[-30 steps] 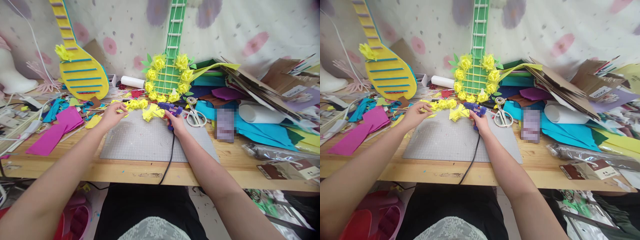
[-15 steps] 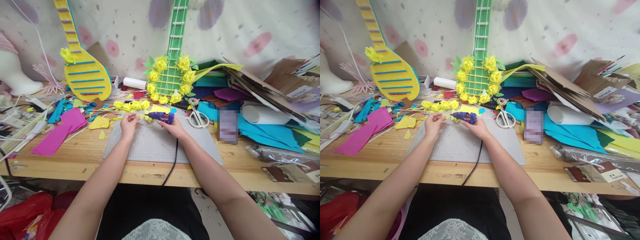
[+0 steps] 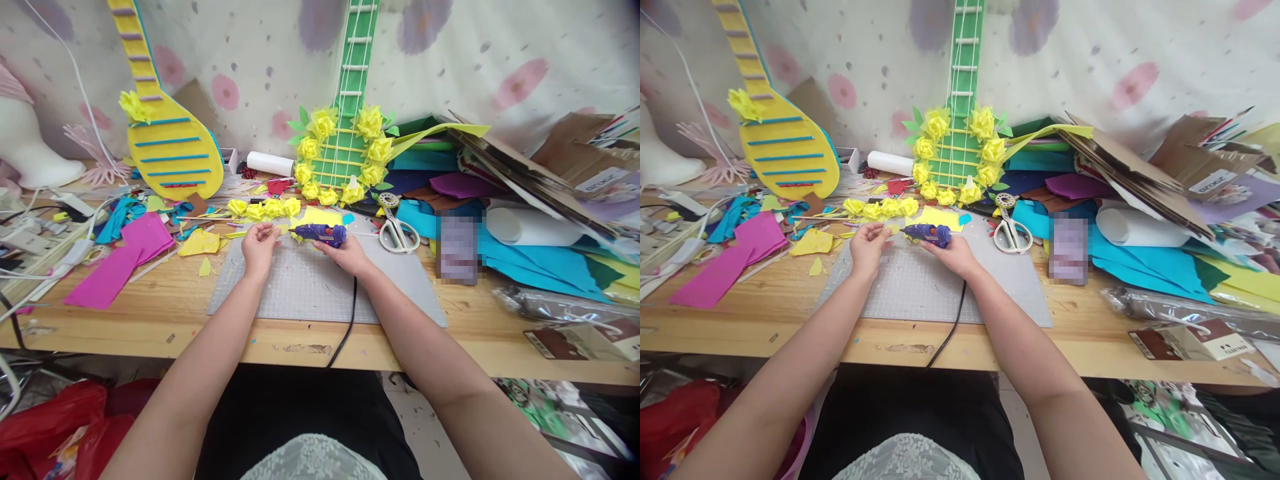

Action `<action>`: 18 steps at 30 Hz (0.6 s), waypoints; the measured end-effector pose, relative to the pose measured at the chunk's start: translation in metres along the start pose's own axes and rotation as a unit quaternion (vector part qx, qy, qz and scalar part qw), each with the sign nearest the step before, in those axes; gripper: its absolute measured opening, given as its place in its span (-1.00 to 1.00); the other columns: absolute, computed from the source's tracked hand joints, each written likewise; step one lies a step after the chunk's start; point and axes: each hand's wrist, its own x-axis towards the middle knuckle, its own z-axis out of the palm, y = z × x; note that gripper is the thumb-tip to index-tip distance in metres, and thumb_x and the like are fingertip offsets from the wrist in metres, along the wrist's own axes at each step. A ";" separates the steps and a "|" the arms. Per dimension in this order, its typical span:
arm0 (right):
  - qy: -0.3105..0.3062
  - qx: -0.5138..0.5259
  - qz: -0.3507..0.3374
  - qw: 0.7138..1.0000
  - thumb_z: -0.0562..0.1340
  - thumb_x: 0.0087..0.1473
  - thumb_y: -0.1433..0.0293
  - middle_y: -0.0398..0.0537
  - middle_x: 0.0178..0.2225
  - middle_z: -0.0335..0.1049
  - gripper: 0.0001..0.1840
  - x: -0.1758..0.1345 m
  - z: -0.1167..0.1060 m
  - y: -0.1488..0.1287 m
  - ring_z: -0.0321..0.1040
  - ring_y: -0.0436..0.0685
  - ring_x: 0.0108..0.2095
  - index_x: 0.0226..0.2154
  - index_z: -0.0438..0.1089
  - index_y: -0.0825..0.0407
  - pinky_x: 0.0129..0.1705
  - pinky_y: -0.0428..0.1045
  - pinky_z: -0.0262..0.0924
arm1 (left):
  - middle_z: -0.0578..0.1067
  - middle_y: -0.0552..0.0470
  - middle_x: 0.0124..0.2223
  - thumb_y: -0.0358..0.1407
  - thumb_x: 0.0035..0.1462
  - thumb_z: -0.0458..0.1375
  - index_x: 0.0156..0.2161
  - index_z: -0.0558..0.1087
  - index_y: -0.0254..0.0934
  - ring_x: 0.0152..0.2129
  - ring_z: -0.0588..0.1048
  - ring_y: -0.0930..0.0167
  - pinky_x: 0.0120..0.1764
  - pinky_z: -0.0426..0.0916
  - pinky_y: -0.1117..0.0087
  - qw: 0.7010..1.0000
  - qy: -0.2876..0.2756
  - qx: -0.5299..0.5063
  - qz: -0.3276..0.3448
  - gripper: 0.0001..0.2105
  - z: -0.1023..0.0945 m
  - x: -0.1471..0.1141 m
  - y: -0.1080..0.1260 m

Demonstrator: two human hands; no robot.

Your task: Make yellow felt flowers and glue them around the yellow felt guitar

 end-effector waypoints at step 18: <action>0.027 0.027 0.007 0.999 0.25 -0.16 0.08 -0.09 -0.56 0.35 -0.67 0.000 0.000 -0.001 0.31 0.07 -0.44 -0.45 0.43 0.00 -0.51 -0.08 0.17 | 0.46 0.04 -0.42 -0.34 -0.26 0.27 -0.35 0.38 -0.32 -0.46 0.47 0.46 -0.49 0.38 0.49 0.999 -0.031 0.027 0.012 -0.73 0.001 -0.004 0.001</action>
